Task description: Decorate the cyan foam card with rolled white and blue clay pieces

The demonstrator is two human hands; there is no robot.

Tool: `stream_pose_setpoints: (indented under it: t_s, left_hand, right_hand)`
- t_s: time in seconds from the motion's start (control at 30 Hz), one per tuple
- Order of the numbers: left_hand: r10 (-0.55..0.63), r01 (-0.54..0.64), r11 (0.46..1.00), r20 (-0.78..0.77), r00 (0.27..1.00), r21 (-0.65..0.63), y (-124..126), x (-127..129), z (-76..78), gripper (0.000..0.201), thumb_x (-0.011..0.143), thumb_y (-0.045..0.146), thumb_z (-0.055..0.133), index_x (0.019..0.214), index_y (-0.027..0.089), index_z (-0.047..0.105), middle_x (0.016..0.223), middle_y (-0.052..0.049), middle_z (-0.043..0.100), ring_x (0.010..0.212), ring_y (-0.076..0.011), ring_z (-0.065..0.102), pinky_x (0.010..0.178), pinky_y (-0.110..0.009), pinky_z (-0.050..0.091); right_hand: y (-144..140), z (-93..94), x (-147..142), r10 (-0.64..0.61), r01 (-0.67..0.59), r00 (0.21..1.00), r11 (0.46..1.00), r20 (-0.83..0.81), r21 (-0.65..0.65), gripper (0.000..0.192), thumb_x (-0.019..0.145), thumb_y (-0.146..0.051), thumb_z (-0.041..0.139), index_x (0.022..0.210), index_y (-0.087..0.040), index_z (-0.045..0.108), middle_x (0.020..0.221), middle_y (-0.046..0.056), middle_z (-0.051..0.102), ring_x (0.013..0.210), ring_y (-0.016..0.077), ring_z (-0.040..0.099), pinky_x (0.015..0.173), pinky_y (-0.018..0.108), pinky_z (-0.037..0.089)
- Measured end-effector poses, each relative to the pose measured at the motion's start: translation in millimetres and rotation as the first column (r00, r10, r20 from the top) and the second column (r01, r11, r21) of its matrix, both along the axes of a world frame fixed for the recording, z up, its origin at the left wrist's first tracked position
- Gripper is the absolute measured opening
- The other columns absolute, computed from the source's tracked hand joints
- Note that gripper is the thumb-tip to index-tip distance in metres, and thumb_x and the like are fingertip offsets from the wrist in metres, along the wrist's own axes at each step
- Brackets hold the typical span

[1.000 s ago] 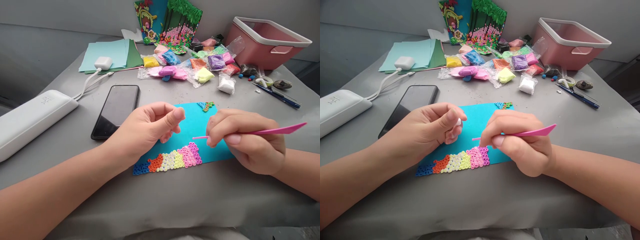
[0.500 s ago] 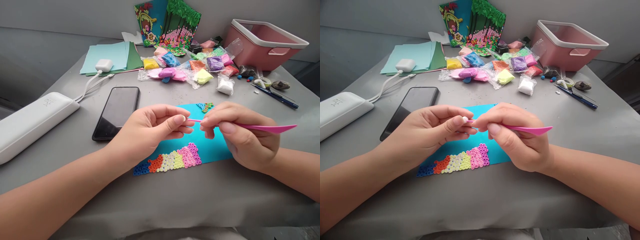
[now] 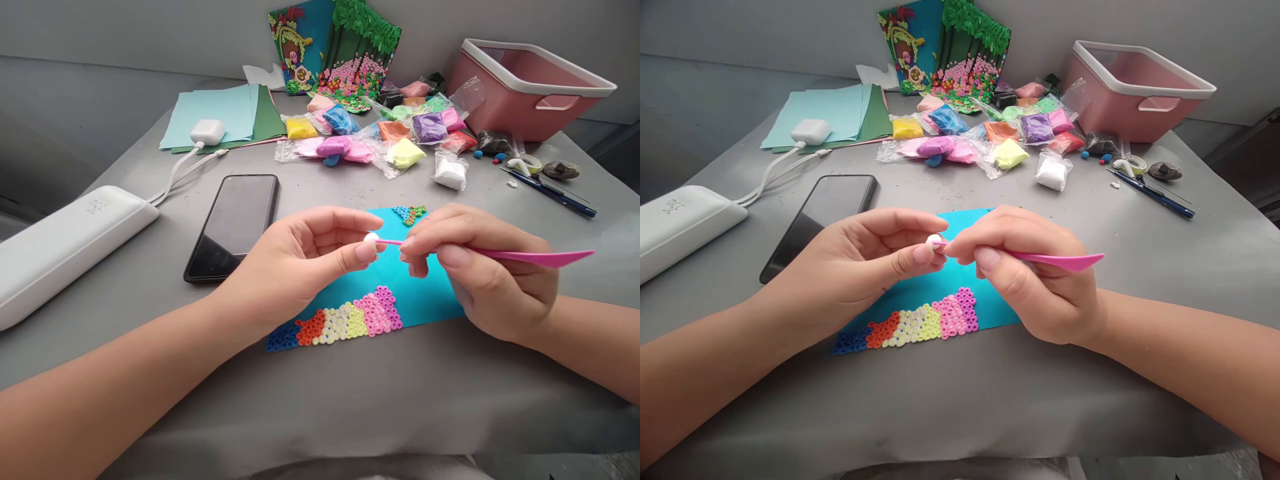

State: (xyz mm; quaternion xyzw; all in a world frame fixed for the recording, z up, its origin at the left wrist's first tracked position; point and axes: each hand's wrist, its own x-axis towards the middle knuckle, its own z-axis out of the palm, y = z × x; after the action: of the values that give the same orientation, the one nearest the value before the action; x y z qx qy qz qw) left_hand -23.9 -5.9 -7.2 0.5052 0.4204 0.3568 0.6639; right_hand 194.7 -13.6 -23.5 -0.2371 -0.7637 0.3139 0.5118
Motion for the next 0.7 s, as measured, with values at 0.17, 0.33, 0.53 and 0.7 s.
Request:
stream_pose_setpoints:
  t_s: [0.17,0.33,0.53,0.7]
  left_hand:
    - [-0.014,0.014,1.0,0.006,1.0,0.003,-0.8,-0.2,0.6,0.021,0.076,0.017,0.087,0.094,0.028,0.082,0.092,0.004,0.081,0.087,-0.011,0.074,0.079,-0.017,0.058]
    - [0.004,-0.004,1.0,-0.009,1.0,0.028,-2.1,1.6,1.8,0.016,0.077,0.021,0.087,0.091,0.028,0.083,0.09,0.004,0.082,0.087,-0.0119,0.074,0.075,-0.016,0.058]
    - [0.01,-0.008,0.999,-0.036,0.999,0.036,-2.3,2.9,2.8,0.011,0.078,0.027,0.087,0.089,0.029,0.084,0.088,0.005,0.082,0.086,-0.0114,0.074,0.075,-0.016,0.058]
    - [-0.012,0.014,0.999,-0.06,0.998,0.049,-1.2,1.5,1.9,0.015,0.078,0.026,0.087,0.093,0.03,0.084,0.088,0.006,0.082,0.086,-0.0111,0.074,0.077,-0.016,0.058]
  right_hand:
    - [-0.5,1.1,-0.2,-0.002,0.002,1.0,1.0,0.006,-0.008,0.026,0.096,-0.012,0.053,0.101,-0.021,0.077,0.086,0.003,0.075,0.076,0.0158,0.067,0.076,0.033,0.056]
    - [-1.8,2.0,0.0,0.007,-0.007,1.0,0.999,-0.007,-0.05,0.027,0.096,-0.01,0.052,0.101,-0.019,0.077,0.083,0.003,0.071,0.077,0.0147,0.066,0.073,0.031,0.055]
    - [-3.2,1.2,1.6,0.004,-0.006,1.0,0.996,-0.021,-0.088,0.027,0.097,-0.009,0.052,0.102,-0.017,0.077,0.084,0.003,0.069,0.076,0.0135,0.063,0.071,0.03,0.053]
    - [-2.0,-0.6,1.1,-0.006,0.005,1.0,0.996,-0.012,-0.095,0.026,0.098,-0.011,0.052,0.102,-0.019,0.077,0.085,0.003,0.069,0.076,0.014,0.063,0.072,0.031,0.052]
